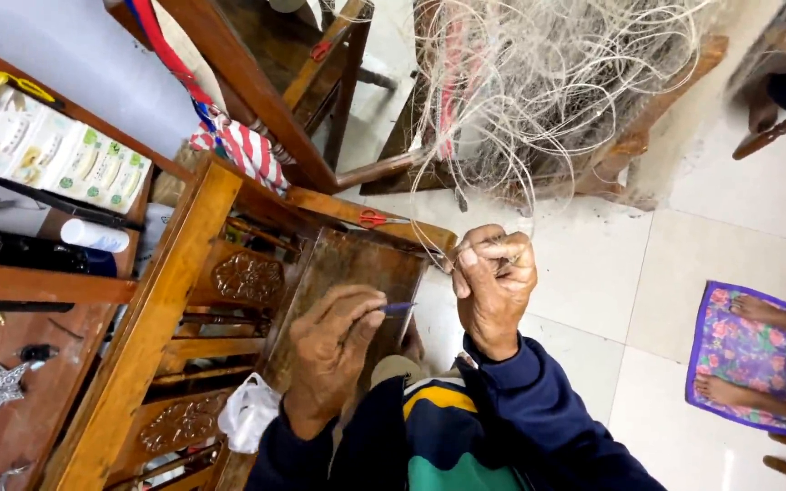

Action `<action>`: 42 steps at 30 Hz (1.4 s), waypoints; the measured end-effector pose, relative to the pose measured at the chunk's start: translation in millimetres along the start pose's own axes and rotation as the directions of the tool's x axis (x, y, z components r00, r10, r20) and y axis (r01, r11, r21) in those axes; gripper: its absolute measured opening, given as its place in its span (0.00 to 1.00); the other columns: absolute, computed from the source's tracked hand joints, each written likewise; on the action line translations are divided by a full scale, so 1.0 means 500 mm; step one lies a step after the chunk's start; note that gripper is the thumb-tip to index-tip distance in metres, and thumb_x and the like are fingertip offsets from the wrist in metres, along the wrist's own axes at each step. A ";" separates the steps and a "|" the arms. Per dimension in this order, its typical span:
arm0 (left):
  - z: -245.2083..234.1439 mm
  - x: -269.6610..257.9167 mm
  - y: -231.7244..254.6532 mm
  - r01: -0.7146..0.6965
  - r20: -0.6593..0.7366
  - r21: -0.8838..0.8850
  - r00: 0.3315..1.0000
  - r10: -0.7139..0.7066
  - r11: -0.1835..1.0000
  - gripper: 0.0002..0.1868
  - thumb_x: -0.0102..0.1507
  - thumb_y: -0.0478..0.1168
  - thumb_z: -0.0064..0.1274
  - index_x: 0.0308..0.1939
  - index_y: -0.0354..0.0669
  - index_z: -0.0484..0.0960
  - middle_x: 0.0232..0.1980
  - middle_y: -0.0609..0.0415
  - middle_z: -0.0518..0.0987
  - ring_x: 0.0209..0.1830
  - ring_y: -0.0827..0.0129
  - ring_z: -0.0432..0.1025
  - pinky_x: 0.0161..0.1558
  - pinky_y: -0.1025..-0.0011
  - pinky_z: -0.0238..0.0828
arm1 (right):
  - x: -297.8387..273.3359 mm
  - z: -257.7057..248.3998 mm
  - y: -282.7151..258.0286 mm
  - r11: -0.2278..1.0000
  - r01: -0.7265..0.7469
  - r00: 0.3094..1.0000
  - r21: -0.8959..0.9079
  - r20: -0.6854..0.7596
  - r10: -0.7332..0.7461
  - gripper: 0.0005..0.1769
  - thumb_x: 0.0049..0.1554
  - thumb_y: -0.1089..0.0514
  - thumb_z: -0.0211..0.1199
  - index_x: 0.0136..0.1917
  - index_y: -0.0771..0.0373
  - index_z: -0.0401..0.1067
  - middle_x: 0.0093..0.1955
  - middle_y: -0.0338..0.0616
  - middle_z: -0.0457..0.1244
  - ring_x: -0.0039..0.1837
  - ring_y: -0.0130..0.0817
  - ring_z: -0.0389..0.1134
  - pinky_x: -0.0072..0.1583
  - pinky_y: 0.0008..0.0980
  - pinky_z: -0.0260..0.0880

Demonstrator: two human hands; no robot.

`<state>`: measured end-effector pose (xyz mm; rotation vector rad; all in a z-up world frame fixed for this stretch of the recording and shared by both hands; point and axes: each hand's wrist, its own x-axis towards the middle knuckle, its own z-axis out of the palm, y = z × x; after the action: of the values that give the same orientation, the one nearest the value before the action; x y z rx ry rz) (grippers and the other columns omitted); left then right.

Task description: Repairing and untangling a large fishing net using a pick tool and scissors

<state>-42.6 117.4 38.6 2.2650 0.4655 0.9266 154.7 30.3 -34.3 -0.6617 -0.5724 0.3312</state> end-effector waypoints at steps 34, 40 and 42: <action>-0.030 0.171 0.115 -0.424 0.267 0.627 0.905 0.331 0.654 0.05 0.82 0.41 0.66 0.50 0.53 0.88 0.38 0.59 0.73 0.37 0.59 0.70 0.40 0.57 0.61 | -0.045 -0.029 -0.018 0.931 0.136 0.981 -0.338 -0.084 -0.174 0.11 0.72 0.68 0.70 0.54 0.57 0.70 0.53 0.56 0.67 0.35 0.34 0.69 0.29 0.24 0.70; -0.035 0.179 0.120 -0.437 0.295 0.610 0.899 0.323 0.661 0.03 0.81 0.40 0.66 0.52 0.51 0.89 0.40 0.58 0.76 0.38 0.58 0.71 0.41 0.57 0.61 | -0.045 -0.036 -0.018 0.945 0.152 0.978 -0.290 -0.091 -0.185 0.09 0.71 0.67 0.72 0.56 0.58 0.72 0.53 0.57 0.67 0.42 0.39 0.74 0.29 0.24 0.70; -0.039 0.179 0.119 -0.446 0.319 0.606 0.895 0.313 0.658 0.01 0.81 0.38 0.64 0.55 0.52 0.89 0.42 0.57 0.75 0.40 0.57 0.71 0.41 0.57 0.61 | -0.044 -0.037 -0.019 0.940 0.153 0.979 -0.305 -0.086 -0.187 0.11 0.71 0.68 0.71 0.56 0.57 0.71 0.52 0.57 0.67 0.39 0.37 0.72 0.29 0.24 0.70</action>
<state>9.9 129.5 133.9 3.1827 0.2493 0.8000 149.1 3.9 -48.6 -0.9084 -0.5712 0.0422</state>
